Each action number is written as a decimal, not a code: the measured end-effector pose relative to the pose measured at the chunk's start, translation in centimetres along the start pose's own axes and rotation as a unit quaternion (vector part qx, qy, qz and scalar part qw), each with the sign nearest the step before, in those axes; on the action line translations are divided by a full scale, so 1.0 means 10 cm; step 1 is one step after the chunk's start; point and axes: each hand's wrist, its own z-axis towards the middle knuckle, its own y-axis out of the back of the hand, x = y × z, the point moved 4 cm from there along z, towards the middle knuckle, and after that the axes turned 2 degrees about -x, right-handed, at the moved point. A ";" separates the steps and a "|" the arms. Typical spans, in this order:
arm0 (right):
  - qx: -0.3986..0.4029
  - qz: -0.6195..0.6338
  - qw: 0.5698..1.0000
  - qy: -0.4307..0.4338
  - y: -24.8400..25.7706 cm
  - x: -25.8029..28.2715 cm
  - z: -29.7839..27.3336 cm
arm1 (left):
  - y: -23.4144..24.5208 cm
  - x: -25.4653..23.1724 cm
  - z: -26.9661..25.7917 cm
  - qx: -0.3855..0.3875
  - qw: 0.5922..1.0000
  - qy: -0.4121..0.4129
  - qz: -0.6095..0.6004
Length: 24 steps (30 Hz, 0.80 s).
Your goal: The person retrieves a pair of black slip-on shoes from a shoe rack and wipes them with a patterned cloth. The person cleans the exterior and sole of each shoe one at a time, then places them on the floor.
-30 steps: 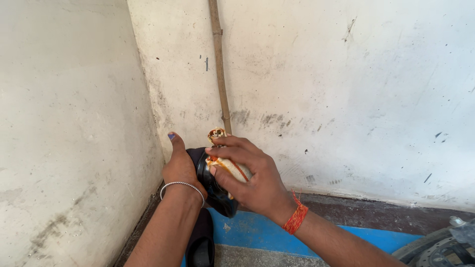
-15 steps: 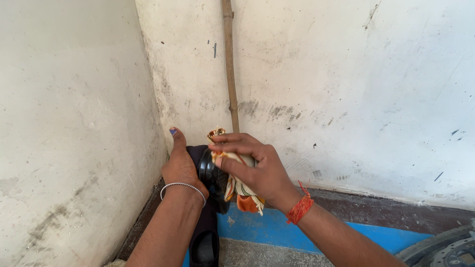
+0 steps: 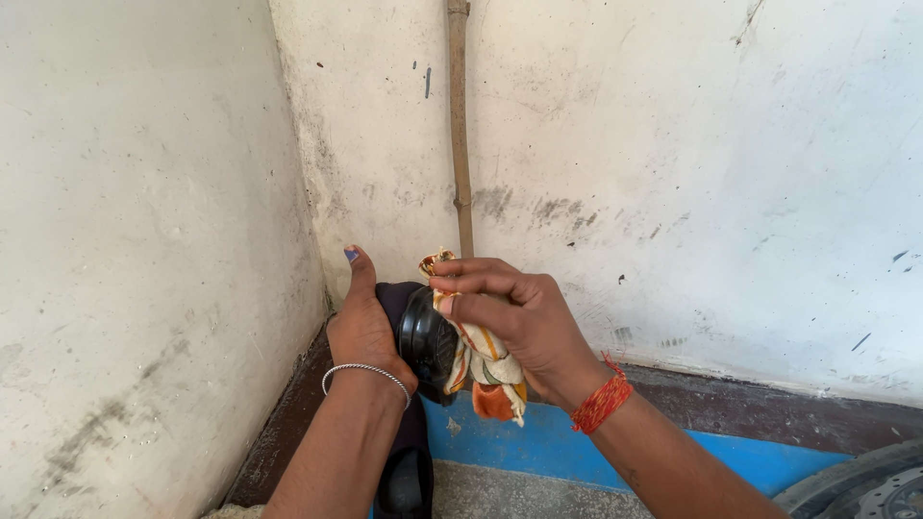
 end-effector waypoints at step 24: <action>-0.013 0.004 1.000 -0.020 -0.07 0.02 0.14 | -0.04 -0.11 -0.09 0.070 0.996 0.025 -0.041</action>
